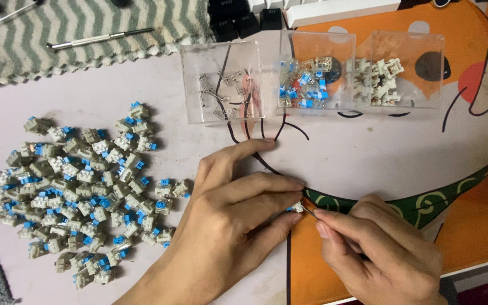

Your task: The person assembles mechanical keyboard switches by inserting metal springs into white housings and then attaching blue stems. They use a small metal tool to press the stems into place and sort the completed switches into a clear plastic container.

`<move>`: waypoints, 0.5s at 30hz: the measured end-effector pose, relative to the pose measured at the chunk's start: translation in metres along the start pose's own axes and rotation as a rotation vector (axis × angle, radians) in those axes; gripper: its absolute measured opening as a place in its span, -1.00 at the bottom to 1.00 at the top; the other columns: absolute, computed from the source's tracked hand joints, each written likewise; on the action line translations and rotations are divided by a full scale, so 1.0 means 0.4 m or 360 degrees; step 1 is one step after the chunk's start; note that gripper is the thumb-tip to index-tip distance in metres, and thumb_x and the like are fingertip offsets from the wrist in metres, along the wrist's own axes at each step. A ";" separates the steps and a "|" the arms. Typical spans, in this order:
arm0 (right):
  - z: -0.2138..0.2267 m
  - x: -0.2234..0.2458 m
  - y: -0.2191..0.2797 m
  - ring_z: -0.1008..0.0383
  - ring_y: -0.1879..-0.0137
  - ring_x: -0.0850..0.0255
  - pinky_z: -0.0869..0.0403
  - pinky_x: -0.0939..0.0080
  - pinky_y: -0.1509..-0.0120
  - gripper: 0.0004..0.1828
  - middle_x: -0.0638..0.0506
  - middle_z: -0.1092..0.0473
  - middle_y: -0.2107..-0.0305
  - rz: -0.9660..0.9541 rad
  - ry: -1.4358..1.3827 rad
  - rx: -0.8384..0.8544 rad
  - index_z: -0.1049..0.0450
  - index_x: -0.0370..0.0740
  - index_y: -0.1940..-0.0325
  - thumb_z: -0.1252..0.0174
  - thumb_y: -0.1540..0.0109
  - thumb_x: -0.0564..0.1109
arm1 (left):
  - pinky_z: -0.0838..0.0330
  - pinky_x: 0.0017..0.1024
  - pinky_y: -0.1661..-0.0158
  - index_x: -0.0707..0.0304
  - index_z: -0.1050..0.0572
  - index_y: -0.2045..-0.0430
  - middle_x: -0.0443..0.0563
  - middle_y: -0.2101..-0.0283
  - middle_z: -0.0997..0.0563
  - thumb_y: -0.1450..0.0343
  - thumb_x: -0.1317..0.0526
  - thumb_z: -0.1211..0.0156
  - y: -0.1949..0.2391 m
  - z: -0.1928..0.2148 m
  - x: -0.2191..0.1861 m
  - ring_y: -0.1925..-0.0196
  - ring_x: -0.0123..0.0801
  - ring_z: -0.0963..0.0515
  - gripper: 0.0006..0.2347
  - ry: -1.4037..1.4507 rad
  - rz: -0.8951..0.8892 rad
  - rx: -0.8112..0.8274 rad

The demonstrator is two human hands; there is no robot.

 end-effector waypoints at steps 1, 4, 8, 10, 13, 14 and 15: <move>-0.004 -0.005 0.010 -0.19 0.50 0.21 -0.36 0.14 0.31 -0.87 0.01 -0.33 0.58 -0.0048 -0.0010 0.0017 -0.67 -0.42 0.08 -0.26 -0.37 -0.29 | -0.32 -0.01 -0.41 0.22 -0.79 0.05 -0.23 -0.11 -0.79 -0.58 0.21 -0.43 0.000 -0.002 0.000 -0.51 0.09 -0.54 -0.86 0.0018 0.0003 -0.0010; -0.008 -0.010 -0.001 -0.25 0.49 0.15 -0.36 0.09 0.28 -0.92 -0.04 -0.36 0.56 0.0133 -0.0017 0.0067 -0.62 -0.43 0.13 -0.24 -0.37 -0.33 | -0.36 0.03 -0.40 0.33 -0.75 0.00 -0.14 -0.16 -0.77 -0.62 0.27 -0.35 -0.001 -0.002 -0.009 -0.48 0.10 -0.56 -0.84 0.0067 -0.0035 0.0022; -0.002 -0.003 -0.015 -0.18 0.46 0.17 -0.32 0.20 0.29 -0.96 0.02 -0.25 0.58 0.0011 0.0002 0.0113 -0.61 -0.36 0.18 -0.28 -0.36 -0.32 | -0.35 -0.01 -0.40 0.36 -0.74 -0.02 -0.12 -0.19 -0.76 -0.63 0.28 -0.31 -0.006 -0.001 -0.011 -0.47 0.05 -0.55 -0.84 0.0112 -0.0033 0.0062; 0.000 -0.004 -0.023 -0.01 0.51 0.20 -0.22 0.17 0.35 -0.94 0.03 -0.16 0.65 -0.0157 -0.0066 0.0080 -0.60 -0.39 0.25 -0.33 -0.32 -0.37 | -0.32 -0.01 -0.39 0.36 -0.72 0.00 -0.13 -0.18 -0.75 -0.65 0.28 -0.27 -0.006 -0.002 -0.011 -0.45 0.01 -0.54 -0.84 0.0115 -0.0035 0.0095; 0.000 -0.010 -0.022 -0.04 0.54 0.23 -0.14 0.18 0.41 -0.87 0.04 -0.20 0.68 -0.0225 -0.0058 0.0106 -0.57 -0.34 0.33 -0.34 -0.31 -0.36 | -0.32 -0.01 -0.39 0.39 -0.71 0.00 -0.08 -0.18 -0.76 -0.66 0.28 -0.23 -0.009 0.001 -0.014 -0.44 0.03 -0.53 -0.82 0.0156 -0.0010 0.0106; -0.001 -0.016 -0.023 -0.04 0.54 0.23 -0.14 0.18 0.41 -0.87 0.04 -0.20 0.68 -0.0223 -0.0059 0.0113 -0.57 -0.34 0.33 -0.34 -0.31 -0.36 | -0.32 -0.01 -0.39 0.39 -0.71 0.00 -0.08 -0.18 -0.76 -0.66 0.28 -0.23 -0.008 0.001 -0.011 -0.44 0.03 -0.53 -0.82 0.0158 -0.0005 0.0101; -0.003 -0.014 -0.025 -0.09 0.54 0.21 -0.22 0.18 0.37 -0.90 0.05 -0.22 0.67 -0.0115 -0.0015 0.0132 -0.58 -0.34 0.29 -0.33 -0.32 -0.35 | -0.31 -0.02 -0.39 0.37 -0.71 -0.01 -0.10 -0.18 -0.75 -0.66 0.28 -0.23 -0.007 0.000 -0.010 -0.43 0.01 -0.53 -0.83 0.0161 -0.0010 0.0103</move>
Point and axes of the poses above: each hand's wrist, its own y-axis away from the middle knuckle, its own z-axis out of the back of the hand, x = y × z, the point moved 5 cm from there along -y, towards the middle knuckle
